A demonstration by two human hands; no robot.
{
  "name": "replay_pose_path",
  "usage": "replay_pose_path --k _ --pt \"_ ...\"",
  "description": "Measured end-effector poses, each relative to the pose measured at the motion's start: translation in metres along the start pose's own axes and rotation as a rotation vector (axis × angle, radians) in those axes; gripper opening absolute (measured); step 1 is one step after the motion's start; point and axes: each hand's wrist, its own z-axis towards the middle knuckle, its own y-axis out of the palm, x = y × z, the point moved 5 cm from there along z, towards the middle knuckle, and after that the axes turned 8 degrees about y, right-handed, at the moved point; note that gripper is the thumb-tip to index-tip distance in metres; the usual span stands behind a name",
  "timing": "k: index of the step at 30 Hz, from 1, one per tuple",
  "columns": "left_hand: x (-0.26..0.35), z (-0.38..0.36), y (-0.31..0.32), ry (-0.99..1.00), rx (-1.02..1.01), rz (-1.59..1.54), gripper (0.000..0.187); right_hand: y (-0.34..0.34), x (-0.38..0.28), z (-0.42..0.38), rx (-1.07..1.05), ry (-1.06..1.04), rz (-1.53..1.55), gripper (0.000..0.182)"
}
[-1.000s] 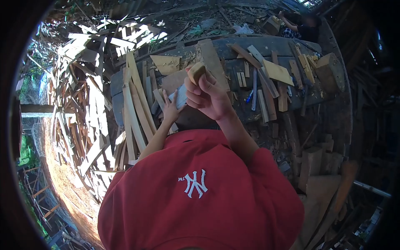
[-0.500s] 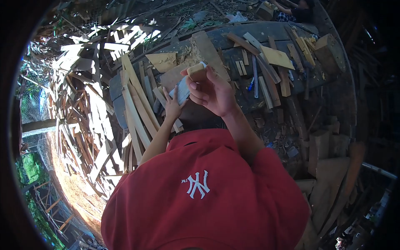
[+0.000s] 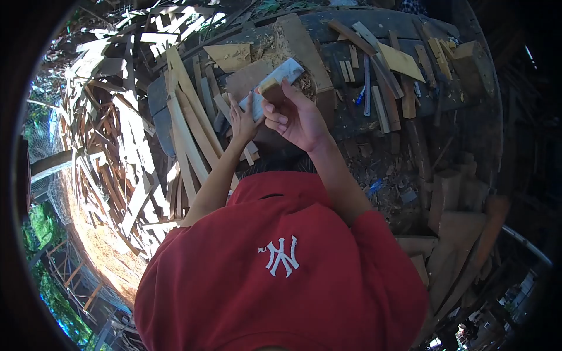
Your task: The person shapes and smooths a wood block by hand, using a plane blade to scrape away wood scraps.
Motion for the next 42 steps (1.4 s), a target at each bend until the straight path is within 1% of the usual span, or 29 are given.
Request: replay_pose_path --k 1,4,6,7,10,11,14,15,17,19,20,22,23,25,28,29,32,33,35,38,41,42 --pt "0.001 0.001 0.001 -0.008 -0.008 -0.002 0.089 -0.007 0.000 0.003 0.032 0.025 -0.007 0.052" --pt "0.000 0.000 -0.001 -0.050 -0.041 -0.029 0.090 -0.039 -0.006 0.019 0.278 0.005 -0.209 0.044" --pt "0.000 0.002 -0.001 -0.075 -0.075 -0.088 0.090 -0.082 -0.014 0.033 0.465 0.028 -0.662 0.035" --pt "0.000 0.002 -0.002 -0.066 -0.086 -0.035 0.094 -0.104 -0.015 0.039 0.556 0.030 -0.889 0.031" --pt "-0.003 0.002 -0.001 -0.090 -0.140 -0.098 0.099 -0.140 -0.016 0.060 0.697 -0.310 -1.734 0.027" --pt "-0.003 0.004 -0.001 -0.087 -0.123 -0.092 0.101 -0.142 -0.010 0.068 0.613 -0.488 -1.706 0.025" --pt "-0.006 0.003 0.001 -0.068 -0.106 -0.059 0.106 -0.159 0.020 0.092 0.548 -0.493 -1.948 0.022" --pt "-0.007 0.003 0.002 -0.059 -0.115 -0.049 0.107 -0.163 0.030 0.099 0.516 -0.453 -1.996 0.020" --pt "-0.004 0.004 -0.001 -0.027 -0.112 -0.027 0.108 -0.169 0.052 0.106 0.420 -0.520 -2.066 0.018" --pt "-0.006 0.006 0.000 -0.059 -0.156 -0.048 0.108 -0.163 0.059 0.102 0.306 -0.553 -2.182 0.016" --pt "-0.006 0.003 0.001 -0.077 -0.182 -0.061 0.108 -0.164 0.050 0.098 0.293 -0.602 -2.170 0.015" --pt "-0.002 0.001 -0.002 -0.078 -0.141 -0.047 0.107 -0.168 0.015 0.101 0.266 -0.717 -2.146 0.013" --pt "-0.001 0.005 -0.005 -0.079 -0.113 -0.040 0.107 -0.176 -0.003 0.105 0.397 -0.676 -2.167 0.013" --pt "-0.001 0.008 -0.006 -0.107 -0.136 -0.046 0.105 -0.190 -0.027 0.110 0.657 -0.574 -2.194 0.012" --pt "-0.005 0.004 -0.001 -0.105 -0.146 -0.056 0.104 -0.179 0.022 0.116 0.502 -0.665 -2.146 0.011" --pt "-0.005 0.004 0.002 -0.095 -0.140 -0.059 0.103 -0.163 0.038 0.112 0.367 -0.673 -2.133 0.011" --pt "-0.004 0.005 0.000 -0.127 -0.167 -0.077 0.103 -0.164 0.031 0.111 0.076 -0.720 -2.144 0.011" --pt "-0.003 0.004 -0.003 -0.125 -0.162 -0.091 0.103 -0.164 0.010 0.109 0.161 -0.700 -2.191 0.012" --pt "-0.001 0.006 -0.006 -0.126 -0.146 -0.117 0.103 -0.193 -0.034 0.112 0.501 -0.549 -2.238 0.013" --pt "0.001 0.005 -0.008 -0.119 -0.118 -0.084 0.102 -0.189 -0.019 0.109 0.696 -0.668 -2.137 0.015" --pt "-0.004 0.004 -0.002 -0.134 -0.174 -0.098 0.104 -0.166 0.043 0.105 0.335 -0.611 -2.136 0.012" --pt "-0.002 0.004 -0.001 -0.136 -0.162 -0.088 0.104 -0.162 0.053 0.103 0.199 -0.591 -2.141 0.011"
